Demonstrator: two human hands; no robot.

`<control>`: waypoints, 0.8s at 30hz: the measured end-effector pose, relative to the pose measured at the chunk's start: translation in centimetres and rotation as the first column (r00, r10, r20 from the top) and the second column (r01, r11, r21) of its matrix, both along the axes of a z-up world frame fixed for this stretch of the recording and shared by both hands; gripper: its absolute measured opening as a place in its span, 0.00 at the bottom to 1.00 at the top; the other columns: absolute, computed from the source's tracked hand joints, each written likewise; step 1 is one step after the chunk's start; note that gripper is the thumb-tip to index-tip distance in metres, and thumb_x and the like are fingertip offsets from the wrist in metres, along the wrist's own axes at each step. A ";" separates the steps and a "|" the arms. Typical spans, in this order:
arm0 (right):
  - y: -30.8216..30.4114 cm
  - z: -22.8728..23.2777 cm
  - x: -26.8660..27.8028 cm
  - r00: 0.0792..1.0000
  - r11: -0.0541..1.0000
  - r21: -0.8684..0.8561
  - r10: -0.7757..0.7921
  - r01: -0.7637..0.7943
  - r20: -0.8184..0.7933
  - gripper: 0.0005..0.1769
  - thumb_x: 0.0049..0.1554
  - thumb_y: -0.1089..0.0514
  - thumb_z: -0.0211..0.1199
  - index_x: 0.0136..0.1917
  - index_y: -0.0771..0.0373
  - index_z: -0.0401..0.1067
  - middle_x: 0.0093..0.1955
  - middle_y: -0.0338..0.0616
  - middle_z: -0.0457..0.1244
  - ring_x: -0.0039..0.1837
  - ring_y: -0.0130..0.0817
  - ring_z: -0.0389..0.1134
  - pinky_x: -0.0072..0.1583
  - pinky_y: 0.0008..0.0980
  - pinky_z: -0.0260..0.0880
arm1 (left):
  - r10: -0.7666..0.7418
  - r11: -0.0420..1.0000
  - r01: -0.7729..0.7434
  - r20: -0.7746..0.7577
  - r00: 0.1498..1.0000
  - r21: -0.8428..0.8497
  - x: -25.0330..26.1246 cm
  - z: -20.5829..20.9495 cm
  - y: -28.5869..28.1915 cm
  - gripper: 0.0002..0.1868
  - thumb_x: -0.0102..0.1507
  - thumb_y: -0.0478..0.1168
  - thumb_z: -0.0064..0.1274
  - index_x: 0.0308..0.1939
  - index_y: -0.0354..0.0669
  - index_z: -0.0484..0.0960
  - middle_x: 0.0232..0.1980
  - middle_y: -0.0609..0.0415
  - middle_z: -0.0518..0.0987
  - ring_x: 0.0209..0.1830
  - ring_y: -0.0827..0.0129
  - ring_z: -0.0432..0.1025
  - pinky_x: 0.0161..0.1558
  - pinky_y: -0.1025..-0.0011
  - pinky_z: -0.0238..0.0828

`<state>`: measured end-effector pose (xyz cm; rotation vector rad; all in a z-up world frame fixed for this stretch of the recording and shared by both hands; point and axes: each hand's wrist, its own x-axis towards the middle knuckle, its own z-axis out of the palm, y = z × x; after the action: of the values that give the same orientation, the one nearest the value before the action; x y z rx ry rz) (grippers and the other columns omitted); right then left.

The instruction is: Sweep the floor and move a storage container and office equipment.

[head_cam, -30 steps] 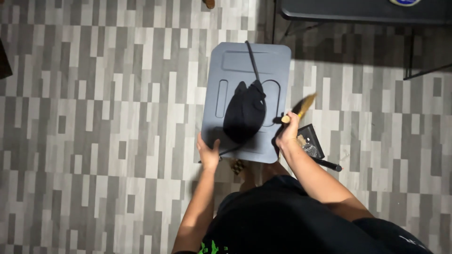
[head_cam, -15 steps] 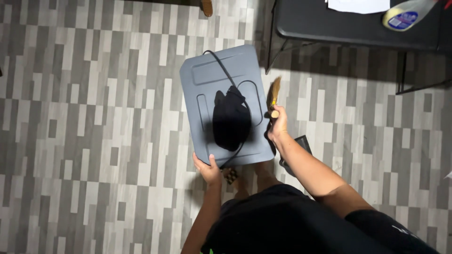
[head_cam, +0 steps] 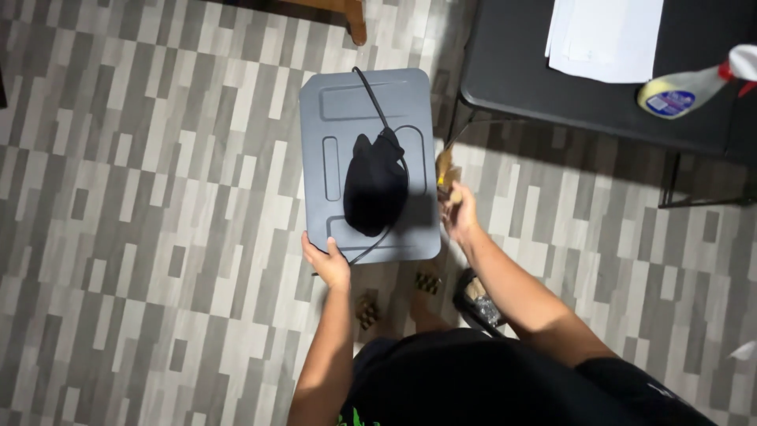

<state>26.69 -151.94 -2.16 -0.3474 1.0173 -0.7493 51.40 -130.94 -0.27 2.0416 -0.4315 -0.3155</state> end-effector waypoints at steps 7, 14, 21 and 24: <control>3.9 2.8 1.6 0.990 0.980 0.197 0.055 -0.029 -0.129 0.18 0.49 0.36 0.56 0.44 0.47 0.73 0.39 0.30 0.64 0.43 0.27 0.62 0.46 0.31 0.61 | -0.037 0.999 0.038 -0.018 0.999 0.028 4.1 0.5 -3.8 0.36 0.65 0.35 0.54 0.76 0.39 0.57 0.73 0.33 0.61 0.72 0.39 0.58 0.70 0.53 0.56; 2.1 2.1 11.1 0.984 0.975 0.160 -0.132 0.151 -0.123 0.19 0.48 0.38 0.62 0.47 0.48 0.71 0.46 0.33 0.66 0.49 0.33 0.62 0.54 0.35 0.60 | -0.123 0.992 0.123 -0.001 0.992 0.024 13.9 -2.7 -8.4 0.37 0.65 0.38 0.57 0.75 0.36 0.58 0.73 0.33 0.63 0.71 0.41 0.61 0.70 0.55 0.58; 0.8 -0.6 22.2 0.825 0.834 -0.070 -0.551 0.547 -0.126 0.13 0.49 0.50 0.66 0.47 0.52 0.68 0.48 0.37 0.65 0.55 0.35 0.63 0.59 0.37 0.62 | -0.320 0.946 0.324 0.149 0.936 -0.004 25.7 -5.9 -13.9 0.36 0.63 0.38 0.61 0.70 0.29 0.62 0.70 0.31 0.67 0.72 0.40 0.61 0.73 0.55 0.54; 0.1 -1.2 25.8 0.811 0.824 -0.072 -0.565 0.561 -0.149 0.11 0.52 0.51 0.64 0.47 0.51 0.67 0.47 0.36 0.63 0.54 0.33 0.62 0.58 0.37 0.61 | -0.338 0.941 0.338 0.002 0.941 -0.023 29.0 -4.6 -15.8 0.34 0.62 0.39 0.60 0.69 0.32 0.66 0.67 0.35 0.72 0.69 0.44 0.65 0.72 0.58 0.58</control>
<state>52.46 -151.83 -3.32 -0.1203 1.2894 -1.2901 80.36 -146.73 -4.91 1.9398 -0.7847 -0.5178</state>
